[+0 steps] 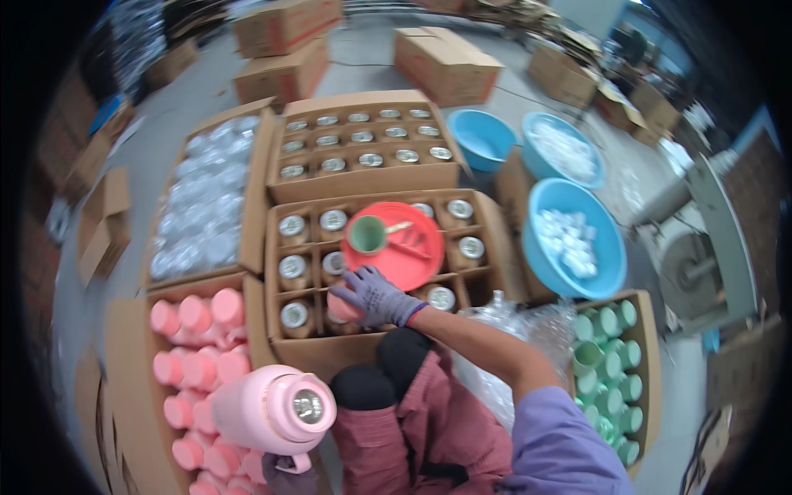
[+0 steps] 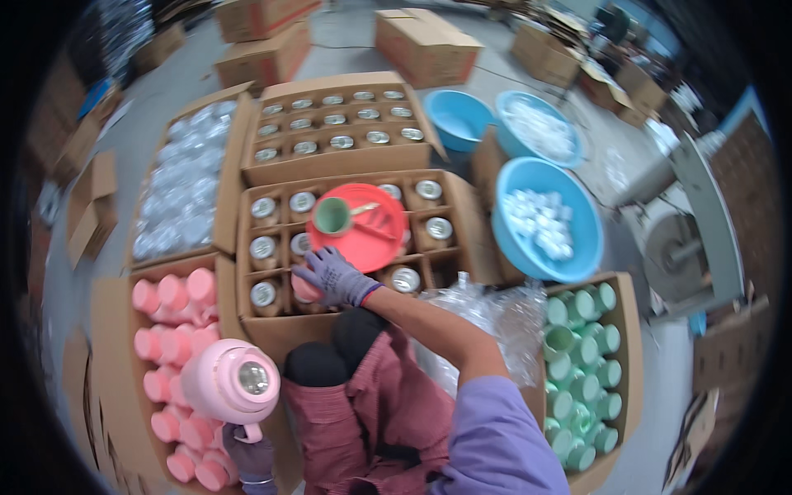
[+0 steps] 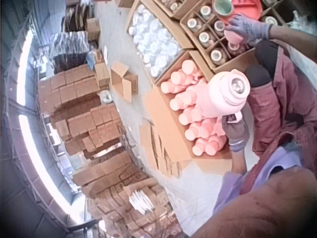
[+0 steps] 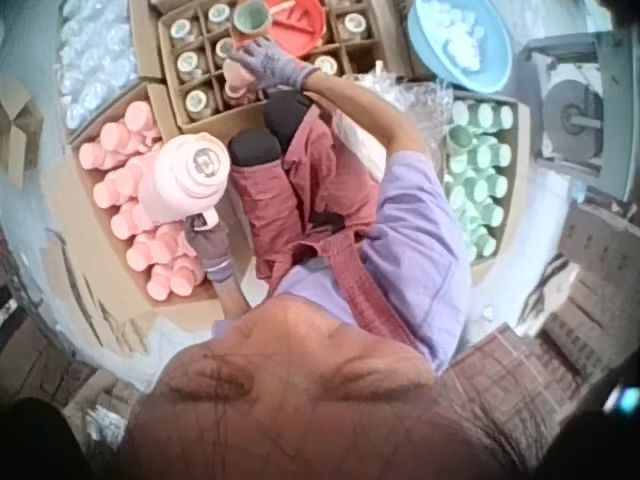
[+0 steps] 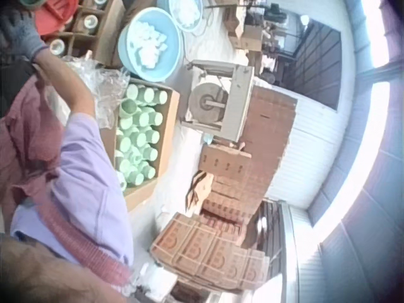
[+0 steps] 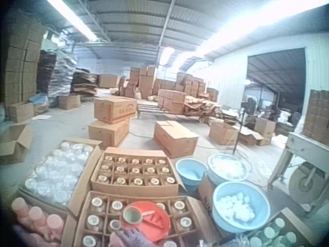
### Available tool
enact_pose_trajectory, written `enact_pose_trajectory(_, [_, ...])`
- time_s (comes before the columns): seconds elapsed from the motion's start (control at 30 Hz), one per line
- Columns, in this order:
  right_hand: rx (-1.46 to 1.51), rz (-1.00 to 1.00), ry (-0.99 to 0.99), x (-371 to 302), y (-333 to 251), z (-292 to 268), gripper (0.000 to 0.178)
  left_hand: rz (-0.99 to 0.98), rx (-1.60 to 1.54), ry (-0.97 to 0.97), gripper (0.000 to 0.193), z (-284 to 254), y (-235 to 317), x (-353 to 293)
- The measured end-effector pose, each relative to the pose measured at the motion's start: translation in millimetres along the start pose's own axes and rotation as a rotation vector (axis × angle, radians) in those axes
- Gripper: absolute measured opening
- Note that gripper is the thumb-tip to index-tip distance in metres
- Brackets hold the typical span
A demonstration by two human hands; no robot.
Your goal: The person assembles thermos bottles by inserting metal inner liners into pink and green plastic outer shells, then attaching lids and caps. The person handles the components one at a time and places the completed bottles into a cardboard box.
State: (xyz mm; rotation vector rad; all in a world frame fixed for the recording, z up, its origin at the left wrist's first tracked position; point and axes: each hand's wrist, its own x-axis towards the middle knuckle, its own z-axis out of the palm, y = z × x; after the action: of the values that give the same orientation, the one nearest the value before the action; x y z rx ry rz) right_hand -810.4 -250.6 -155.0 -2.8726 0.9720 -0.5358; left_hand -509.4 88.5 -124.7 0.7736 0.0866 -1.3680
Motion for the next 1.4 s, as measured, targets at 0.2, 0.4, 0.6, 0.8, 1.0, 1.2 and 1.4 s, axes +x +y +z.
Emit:
enact_pose_trajectory(0.2, [0.306, 0.598, 0.388, -51, 43, -24, 0.075, -0.159, -0.154, -0.345, 0.023, 62, -25, 52])
enact_pose_trajectory(0.4, [0.166, 0.584, 0.686, -97, 98, -77, 0.029, -0.198, -0.118, -0.456, 0.021, 89, -42, 50])
enact_pose_trajectory(0.6, [-0.263, 1.239, 0.404, -302, 242, -168, 0.028, -0.133, -0.120, -0.266, 0.017, 104, -56, 42])
enact_pose_trajectory(0.8, [0.016, 1.260, -0.210, -323, 245, -120, 0.039, -0.075, -0.034, -0.269, 0.016, 120, -62, 34])
enact_pose_trajectory(1.0, [-0.024, 1.304, -0.515, -343, 242, -159, 0.048, -0.051, 0.024, -0.350, 0.016, 136, -71, 26])
enact_pose_trajectory(1.2, [0.051, 1.441, 0.157, -393, 208, -200, 0.055, -0.049, 0.067, -0.481, 0.015, 157, -84, 20])
enact_pose_trajectory(1.4, [0.714, 0.450, 0.574, -202, -9, -232, 0.050, 0.032, 0.170, -0.432, 0.015, 179, -86, -4])
